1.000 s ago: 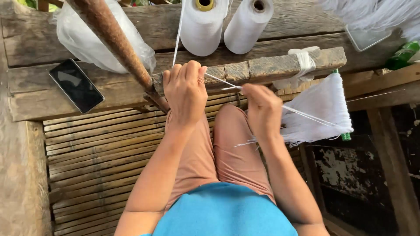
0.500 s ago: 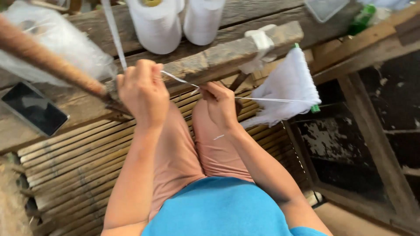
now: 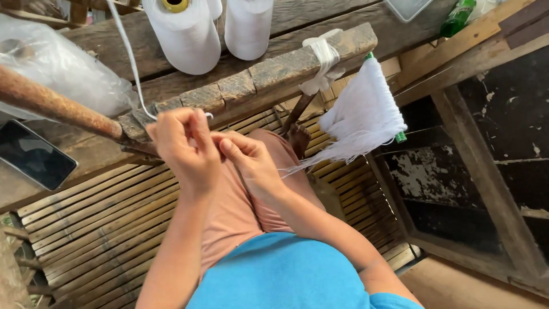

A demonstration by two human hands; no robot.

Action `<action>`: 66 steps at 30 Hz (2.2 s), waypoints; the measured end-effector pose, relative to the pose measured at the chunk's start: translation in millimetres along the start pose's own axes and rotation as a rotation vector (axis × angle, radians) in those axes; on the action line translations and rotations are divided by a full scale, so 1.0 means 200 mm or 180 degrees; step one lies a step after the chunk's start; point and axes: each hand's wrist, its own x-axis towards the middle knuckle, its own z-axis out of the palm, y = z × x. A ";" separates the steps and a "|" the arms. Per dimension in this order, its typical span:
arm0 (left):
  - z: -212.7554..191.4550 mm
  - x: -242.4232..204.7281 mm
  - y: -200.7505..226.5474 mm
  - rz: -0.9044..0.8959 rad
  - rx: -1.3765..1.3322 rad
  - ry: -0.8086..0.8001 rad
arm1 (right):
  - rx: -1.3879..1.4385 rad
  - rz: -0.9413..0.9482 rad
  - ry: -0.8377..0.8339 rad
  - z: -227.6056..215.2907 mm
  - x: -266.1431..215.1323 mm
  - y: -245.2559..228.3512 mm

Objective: Manually weaving white fringe by looping thread from spools around a wooden frame template.

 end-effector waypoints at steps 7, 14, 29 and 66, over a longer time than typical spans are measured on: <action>0.05 -0.21 0.12 0.0564 -0.0449 -0.0011 | 0.0765 -0.0580 0.0679 -0.06 -0.02 -0.03; -0.10 -0.22 -0.02 0.0889 -0.0212 -0.0687 | 0.0334 -0.0589 0.2111 -0.94 -0.30 0.01; -0.04 0.13 -0.13 0.0700 0.1399 -0.0531 | -0.2097 -0.2719 0.0465 -0.33 0.07 -0.43; -0.21 0.07 -0.13 0.0443 0.0467 -0.0411 | -0.1806 -0.2659 0.2342 -0.99 0.05 -0.71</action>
